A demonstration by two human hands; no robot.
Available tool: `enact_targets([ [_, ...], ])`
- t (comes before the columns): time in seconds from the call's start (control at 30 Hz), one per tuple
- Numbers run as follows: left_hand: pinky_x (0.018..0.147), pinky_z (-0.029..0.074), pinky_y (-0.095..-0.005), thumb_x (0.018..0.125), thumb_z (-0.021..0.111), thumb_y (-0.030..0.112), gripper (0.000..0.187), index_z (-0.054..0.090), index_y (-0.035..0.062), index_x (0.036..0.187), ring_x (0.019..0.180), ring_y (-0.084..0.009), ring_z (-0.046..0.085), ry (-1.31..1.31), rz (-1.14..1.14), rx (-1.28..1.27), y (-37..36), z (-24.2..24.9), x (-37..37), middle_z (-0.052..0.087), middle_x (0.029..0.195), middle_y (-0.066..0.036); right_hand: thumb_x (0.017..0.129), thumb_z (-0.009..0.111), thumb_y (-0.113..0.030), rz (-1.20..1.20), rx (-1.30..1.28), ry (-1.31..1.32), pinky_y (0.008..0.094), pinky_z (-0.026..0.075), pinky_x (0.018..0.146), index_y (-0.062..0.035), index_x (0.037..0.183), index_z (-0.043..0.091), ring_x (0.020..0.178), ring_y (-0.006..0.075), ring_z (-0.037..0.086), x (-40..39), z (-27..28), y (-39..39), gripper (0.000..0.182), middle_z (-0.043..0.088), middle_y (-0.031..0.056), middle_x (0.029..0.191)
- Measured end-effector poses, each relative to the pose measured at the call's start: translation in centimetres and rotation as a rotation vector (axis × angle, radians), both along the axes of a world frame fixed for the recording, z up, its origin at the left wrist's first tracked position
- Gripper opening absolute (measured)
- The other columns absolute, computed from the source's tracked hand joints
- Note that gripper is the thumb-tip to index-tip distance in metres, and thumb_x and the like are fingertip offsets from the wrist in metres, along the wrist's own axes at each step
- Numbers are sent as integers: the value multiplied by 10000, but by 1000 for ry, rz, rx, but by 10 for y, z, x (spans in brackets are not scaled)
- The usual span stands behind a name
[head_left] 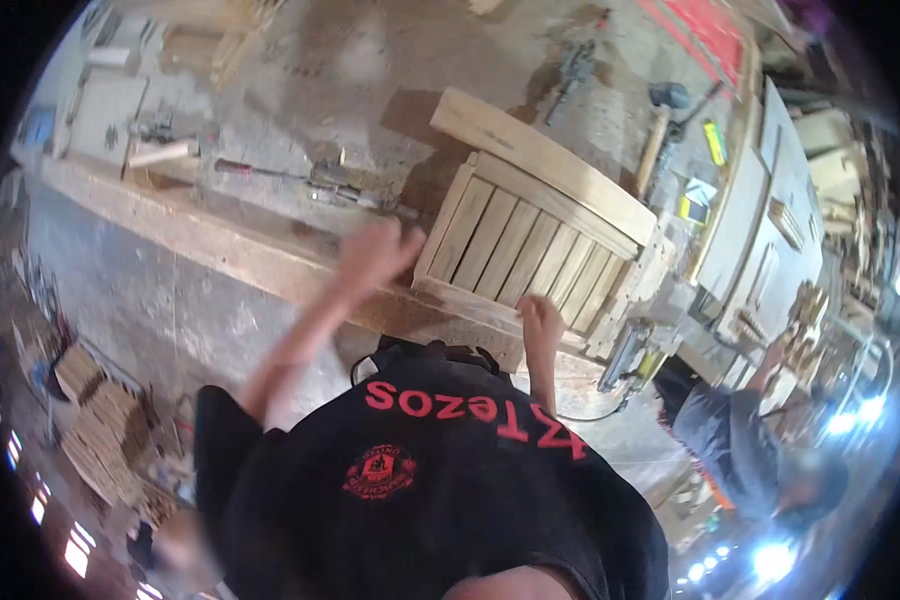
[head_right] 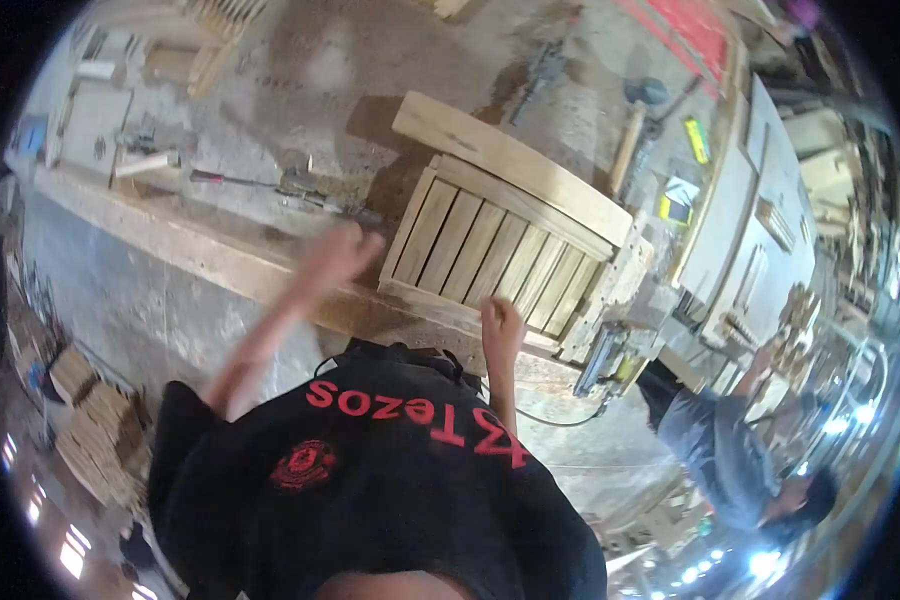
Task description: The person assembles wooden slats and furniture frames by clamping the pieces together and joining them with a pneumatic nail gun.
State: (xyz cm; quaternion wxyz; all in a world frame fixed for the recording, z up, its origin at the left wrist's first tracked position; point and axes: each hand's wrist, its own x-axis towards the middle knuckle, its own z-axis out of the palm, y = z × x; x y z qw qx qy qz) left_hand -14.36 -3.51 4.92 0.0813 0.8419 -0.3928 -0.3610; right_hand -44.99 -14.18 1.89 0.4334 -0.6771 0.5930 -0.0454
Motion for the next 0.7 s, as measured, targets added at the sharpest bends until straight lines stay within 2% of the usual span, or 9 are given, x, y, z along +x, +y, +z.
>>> enact_targets([
  [0.03,659,494,-517,900,487,477,500,589,-9,964,761,-354,650,-5,-111,120,2,-38,-34,634,802,-198,897,575,-184,-99,37,-142,268,490,641,47,928,634,722,147,624,-23,-2,21,240,653,99,773],
  [0.1,648,502,-515,877,553,387,399,544,5,992,766,-356,650,-216,58,-114,8,-91,-96,630,818,-176,903,573,-178,-108,58,-175,260,494,642,46,942,633,714,148,624,-45,22,31,235,653,96,780],
  [0.23,653,512,-502,800,631,225,257,538,49,962,810,-365,648,-236,205,-128,14,-89,-91,632,840,-173,898,579,-168,-145,-145,-137,254,485,633,33,916,635,694,130,623,-78,57,26,209,652,69,729],
  [0.33,667,511,-498,798,629,232,271,543,63,992,816,-368,644,-296,217,-143,28,-93,-73,639,859,-169,890,590,-167,-183,-208,-169,268,486,633,23,902,631,692,148,638,-104,71,15,195,657,83,726],
  [0.47,693,509,-492,791,646,276,314,556,59,999,844,-380,632,-329,250,-72,27,-78,-78,627,888,-192,871,605,-170,-123,-327,-93,299,488,638,11,921,625,711,209,665,-132,84,12,189,662,142,761],
  [0.5,790,492,-463,786,653,309,395,557,39,1058,975,-372,578,-441,300,-150,25,-79,-89,575,1017,-213,860,612,-175,-136,-315,-135,323,497,651,-1,933,627,720,264,671,-142,80,11,189,651,178,767],
  [0.6,901,436,-452,784,653,318,517,519,-6,1164,1089,-377,489,-562,140,-440,7,-78,-111,493,1129,-224,861,609,-177,-135,-422,-97,337,505,645,-5,921,635,708,280,670,-161,82,11,184,654,173,753],
  [0.63,974,384,-457,808,637,323,622,427,-44,1264,1161,-379,443,-467,102,-342,-3,-66,-125,456,1197,-243,854,600,-152,-160,-425,-134,362,503,621,-12,879,634,700,317,658,-163,85,13,145,652,169,747],
  [0.7,997,371,-463,824,616,340,673,362,-48,1311,1196,-384,425,-408,171,-245,-27,-93,-144,440,1243,-255,847,591,-131,-188,-542,8,373,497,603,-16,851,628,681,333,645,-161,85,13,121,643,167,731],
])
